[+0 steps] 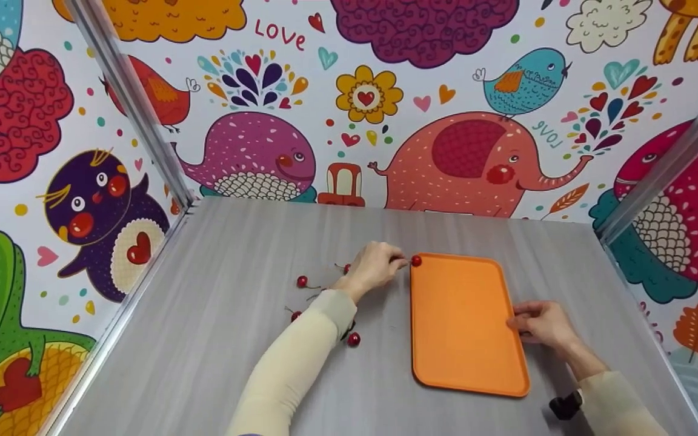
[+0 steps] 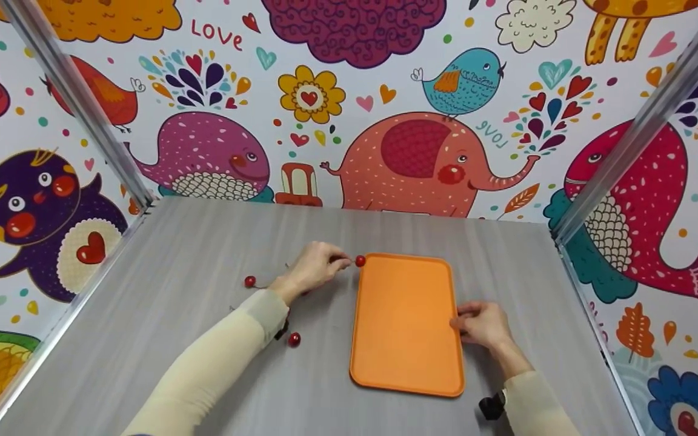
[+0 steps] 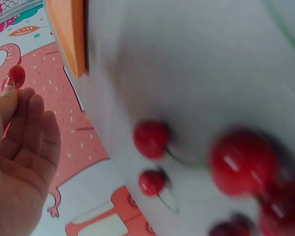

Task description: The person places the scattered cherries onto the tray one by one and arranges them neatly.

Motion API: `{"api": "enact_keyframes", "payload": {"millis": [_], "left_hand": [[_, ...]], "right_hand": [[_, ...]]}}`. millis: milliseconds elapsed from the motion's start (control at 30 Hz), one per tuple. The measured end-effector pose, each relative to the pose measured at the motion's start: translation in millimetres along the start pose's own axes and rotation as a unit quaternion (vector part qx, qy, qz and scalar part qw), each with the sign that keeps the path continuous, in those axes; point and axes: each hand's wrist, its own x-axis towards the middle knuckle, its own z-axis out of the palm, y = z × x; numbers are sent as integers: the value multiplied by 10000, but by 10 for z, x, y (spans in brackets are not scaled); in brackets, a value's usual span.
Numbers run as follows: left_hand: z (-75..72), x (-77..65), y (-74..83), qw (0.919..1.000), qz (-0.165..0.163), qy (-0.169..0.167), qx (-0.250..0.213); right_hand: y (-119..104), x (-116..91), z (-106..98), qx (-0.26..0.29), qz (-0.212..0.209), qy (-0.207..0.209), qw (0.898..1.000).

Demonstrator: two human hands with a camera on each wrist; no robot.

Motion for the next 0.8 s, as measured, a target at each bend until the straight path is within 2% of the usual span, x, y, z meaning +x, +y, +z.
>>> {"api": "enact_keyframes", "payload": {"millis": [333, 600, 800], "left_hand": [[339, 280, 376, 9985, -405, -189, -320], [675, 403, 542, 9976, -390, -384, -414], [870, 497, 658, 9976, -371, -465, -345]], "right_hand": [[10, -17, 1, 82, 21, -30, 10000], [28, -33, 7, 209, 117, -82, 9997], [11, -13, 0, 232, 118, -75, 9996]]}}
